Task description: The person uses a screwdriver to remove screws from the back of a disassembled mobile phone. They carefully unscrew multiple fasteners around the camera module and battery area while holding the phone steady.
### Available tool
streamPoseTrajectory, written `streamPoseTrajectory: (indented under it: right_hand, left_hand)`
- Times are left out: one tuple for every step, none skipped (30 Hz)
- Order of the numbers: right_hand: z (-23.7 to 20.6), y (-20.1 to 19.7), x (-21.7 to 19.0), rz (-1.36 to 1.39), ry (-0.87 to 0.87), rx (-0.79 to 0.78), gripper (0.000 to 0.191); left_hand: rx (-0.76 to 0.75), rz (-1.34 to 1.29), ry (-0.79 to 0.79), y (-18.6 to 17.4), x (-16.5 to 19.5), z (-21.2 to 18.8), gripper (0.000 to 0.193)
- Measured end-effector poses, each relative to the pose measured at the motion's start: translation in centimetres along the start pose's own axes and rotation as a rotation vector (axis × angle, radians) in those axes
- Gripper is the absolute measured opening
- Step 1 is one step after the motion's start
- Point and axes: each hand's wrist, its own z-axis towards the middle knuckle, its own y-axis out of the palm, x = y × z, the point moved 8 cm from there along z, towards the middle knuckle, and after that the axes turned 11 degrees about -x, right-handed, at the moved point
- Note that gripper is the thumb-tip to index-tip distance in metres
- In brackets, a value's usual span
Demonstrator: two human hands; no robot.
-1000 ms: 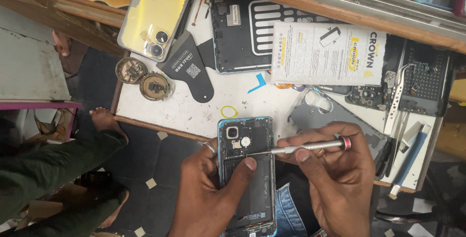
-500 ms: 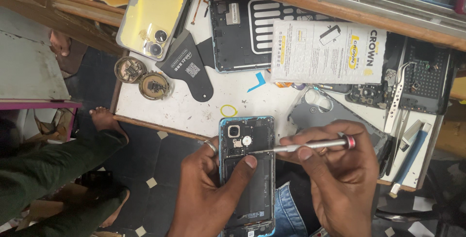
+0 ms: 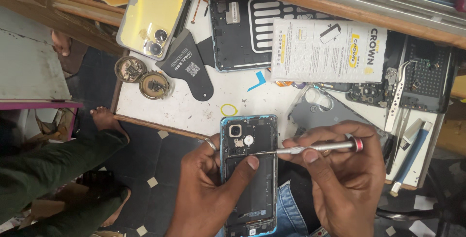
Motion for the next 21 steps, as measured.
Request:
streamPoseTrajectory:
  right_hand:
    - [0.0,0.0,0.0,-0.008,0.007,0.002,0.034]
    - [0.1,0.1,-0.1,-0.007,0.002,-0.008,0.035]
    - [0.2,0.1,-0.2,-0.007,-0.003,-0.017,0.036]
    - [0.2,0.2,-0.3,-0.006,-0.008,-0.027,0.037]
    - [0.3,0.2,-0.3,-0.015,-0.004,-0.028,0.038]
    - [0.3,0.2,-0.3,-0.023,-0.001,-0.030,0.039]
    - [0.3,0.2,-0.3,-0.031,0.003,-0.032,0.039]
    - [0.3,0.1,-0.3,-0.032,0.005,-0.031,0.039]
    - [0.3,0.0,-0.3,-0.033,0.008,-0.029,0.040]
    - [0.3,0.0,-0.2,-0.034,0.010,-0.027,0.040]
    - [0.3,0.0,-0.2,-0.035,0.007,-0.029,0.040]
    - [0.2,0.0,-0.2,-0.037,0.004,-0.031,0.040]
    - [0.2,0.0,-0.2,-0.038,0.002,-0.033,0.040]
    - [0.1,0.1,-0.3,-0.053,0.001,-0.027,0.040]
    - [0.0,0.2,-0.4,-0.069,0.000,-0.023,0.040]
    - [-0.1,0.4,-0.6,-0.084,-0.001,-0.018,0.040]
    - [-0.3,0.5,-0.8,-0.166,-0.005,0.003,0.040]
    - [-0.5,0.7,-1.2,-0.248,-0.009,0.024,0.039]
    - [-0.8,0.8,-1.6,-0.329,-0.014,0.046,0.039]
    - [-1.0,1.2,-2.1,-0.402,-0.033,0.050,0.038]
    - [-1.3,1.5,-2.4,-0.475,-0.053,0.054,0.036]
  left_hand:
    - [0.004,0.007,-0.004,0.0,0.0,0.0,0.027]
    - [0.003,0.010,0.010,0.0,0.1,0.0,0.028]
    - [0.001,0.013,0.023,0.1,0.3,0.0,0.029]
    - [0.000,0.016,0.036,0.1,0.4,0.1,0.030]
    - [0.011,0.024,0.005,0.1,0.2,0.1,0.030]
    - [0.022,0.033,-0.025,0.0,0.1,0.1,0.030]
    - [0.033,0.042,-0.056,-0.1,-0.1,0.1,0.029]
    - [0.032,0.040,-0.048,0.0,0.1,0.1,0.029]
    - [0.032,0.039,-0.040,0.0,0.2,0.1,0.029]
    - [0.031,0.037,-0.032,0.1,0.3,0.1,0.030]
    - [0.033,0.037,-0.034,0.1,0.3,0.0,0.029]
    - [0.035,0.036,-0.035,0.1,0.3,0.0,0.029]
    - [0.037,0.036,-0.037,0.1,0.3,0.0,0.029]
    - [0.038,0.035,-0.028,0.2,0.2,-0.1,0.029]
    - [0.040,0.034,-0.018,0.2,0.3,-0.1,0.028]
    - [0.042,0.034,-0.009,0.3,0.3,-0.1,0.028]
    - [0.051,0.026,-0.018,0.3,0.1,-0.2,0.028]
    - [0.060,0.019,-0.026,0.3,0.0,-0.2,0.028]
    - [0.069,0.012,-0.034,0.3,-0.2,-0.2,0.028]
    - [0.076,0.016,-0.027,0.3,-0.1,-0.2,0.027]
    - [0.082,0.020,-0.019,0.3,-0.1,-0.3,0.027]
